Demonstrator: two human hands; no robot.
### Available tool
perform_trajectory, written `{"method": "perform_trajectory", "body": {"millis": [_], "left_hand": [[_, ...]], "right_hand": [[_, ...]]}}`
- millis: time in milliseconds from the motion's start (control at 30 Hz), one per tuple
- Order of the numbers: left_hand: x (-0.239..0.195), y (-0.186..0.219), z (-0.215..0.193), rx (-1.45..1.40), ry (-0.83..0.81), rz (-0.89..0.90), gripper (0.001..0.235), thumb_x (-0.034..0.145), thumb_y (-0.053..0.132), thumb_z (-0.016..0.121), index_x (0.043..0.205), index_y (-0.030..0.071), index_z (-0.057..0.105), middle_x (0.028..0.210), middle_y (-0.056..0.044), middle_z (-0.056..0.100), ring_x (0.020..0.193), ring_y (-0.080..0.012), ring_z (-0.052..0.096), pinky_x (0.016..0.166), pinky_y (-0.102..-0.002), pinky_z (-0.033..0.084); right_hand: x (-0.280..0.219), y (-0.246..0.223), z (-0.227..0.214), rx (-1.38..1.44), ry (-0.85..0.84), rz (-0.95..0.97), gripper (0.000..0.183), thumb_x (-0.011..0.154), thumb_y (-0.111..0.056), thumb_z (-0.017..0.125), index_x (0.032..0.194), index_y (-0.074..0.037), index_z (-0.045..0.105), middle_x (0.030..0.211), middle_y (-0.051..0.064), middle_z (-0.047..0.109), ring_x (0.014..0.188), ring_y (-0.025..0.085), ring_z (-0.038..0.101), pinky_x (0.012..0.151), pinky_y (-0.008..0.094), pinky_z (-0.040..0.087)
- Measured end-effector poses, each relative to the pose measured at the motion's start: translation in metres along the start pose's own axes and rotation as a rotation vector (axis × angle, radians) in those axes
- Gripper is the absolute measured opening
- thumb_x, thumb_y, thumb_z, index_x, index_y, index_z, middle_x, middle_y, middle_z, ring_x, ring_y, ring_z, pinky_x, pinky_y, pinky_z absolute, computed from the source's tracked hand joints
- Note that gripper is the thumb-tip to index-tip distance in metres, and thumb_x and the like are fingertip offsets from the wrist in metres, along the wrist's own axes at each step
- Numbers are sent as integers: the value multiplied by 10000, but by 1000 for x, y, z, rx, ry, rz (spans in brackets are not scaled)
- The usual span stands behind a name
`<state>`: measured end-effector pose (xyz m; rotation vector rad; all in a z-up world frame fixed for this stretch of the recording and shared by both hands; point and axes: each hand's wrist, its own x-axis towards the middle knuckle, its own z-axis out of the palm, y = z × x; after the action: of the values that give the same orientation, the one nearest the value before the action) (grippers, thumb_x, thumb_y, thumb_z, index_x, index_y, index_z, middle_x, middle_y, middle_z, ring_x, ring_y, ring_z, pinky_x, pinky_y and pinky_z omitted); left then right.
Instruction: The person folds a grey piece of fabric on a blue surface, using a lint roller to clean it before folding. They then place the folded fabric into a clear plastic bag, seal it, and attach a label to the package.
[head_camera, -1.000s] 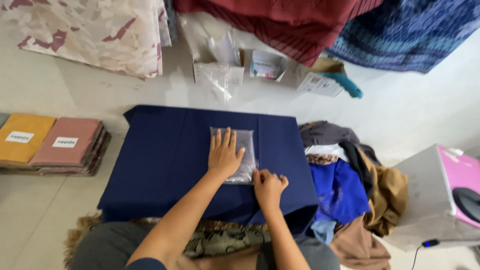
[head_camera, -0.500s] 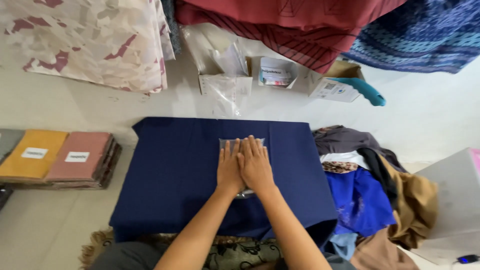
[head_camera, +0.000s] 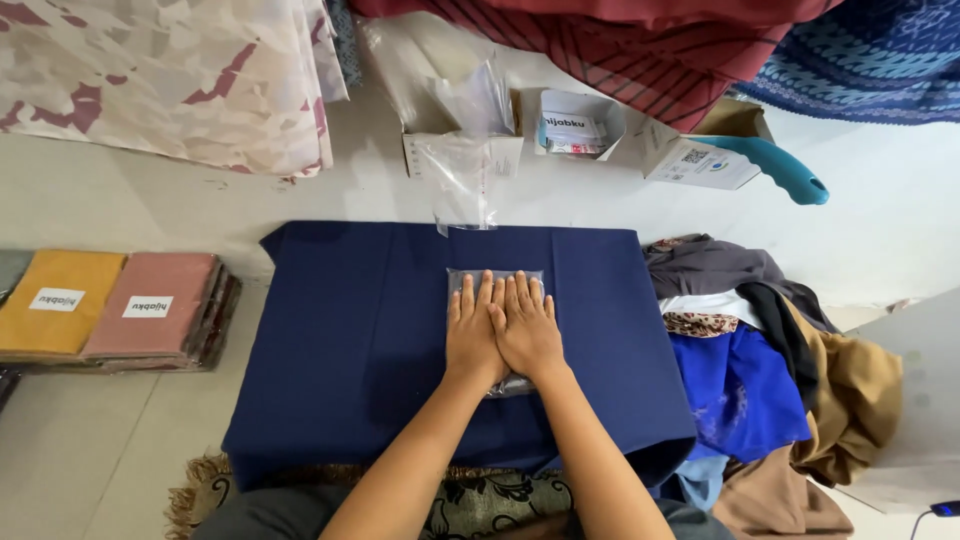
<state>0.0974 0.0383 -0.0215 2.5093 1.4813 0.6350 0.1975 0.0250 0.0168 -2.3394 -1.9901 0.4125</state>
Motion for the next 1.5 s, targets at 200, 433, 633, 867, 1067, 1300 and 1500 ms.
{"method": "perform_trajectory", "body": {"millis": [200,433,633,867,1067,1300,1500], "left_hand": [[0,4,-9,-52,-69,-42,645,1001,263,383,1625,167,250,1727,-51,134,1580,-355,56,1270,-490,60],[1,8,-19,-43,-118,-65,626,1019,265,356,1627,155,259,1719,-62,166,1572,-365,100,1262,-502,81],[3,6,-16,-40,-153,-77,602,1040,310,322,1622,165,267,1715,-59,177,1570,-366,111,1258,-509,104],[13,-21,28,-92,88,-32,622,914,387,578,1505,205,511,1596,-40,454,1479,-370,374,1181,-520,311],[5,-33,5,-488,428,-2,345,956,160,640,1292,180,719,1352,-66,688,1290,-278,615,1067,-389,498],[-7,-10,-7,-54,221,177,497,981,272,576,1452,114,570,1528,-153,518,1418,-482,419,1109,-568,406],[3,-20,2,14,79,97,575,984,249,505,1529,69,467,1616,-171,402,1459,-509,343,1156,-587,345]], "right_hand": [[-4,2,1,35,30,-16,718,1074,-549,131,1644,-119,208,1728,83,135,1591,298,95,1278,517,140],[-3,9,8,86,82,-48,697,1080,-544,157,1637,-136,251,1722,70,172,1588,291,120,1276,509,139],[3,19,18,83,135,-65,650,1083,-484,185,1618,-140,323,1704,71,244,1578,288,178,1265,510,180],[15,38,37,256,372,-128,508,1110,-394,302,1532,-198,504,1606,25,451,1493,297,382,1195,518,340],[20,41,47,260,449,-142,450,1084,-329,441,1501,-194,544,1553,41,519,1439,313,461,1148,534,409],[34,51,63,218,519,-183,439,1065,-287,461,1478,-175,558,1519,69,552,1407,341,497,1104,548,450],[8,34,39,126,607,-253,481,1072,-249,415,1535,-140,493,1588,202,427,1415,507,405,1065,622,438]]}}
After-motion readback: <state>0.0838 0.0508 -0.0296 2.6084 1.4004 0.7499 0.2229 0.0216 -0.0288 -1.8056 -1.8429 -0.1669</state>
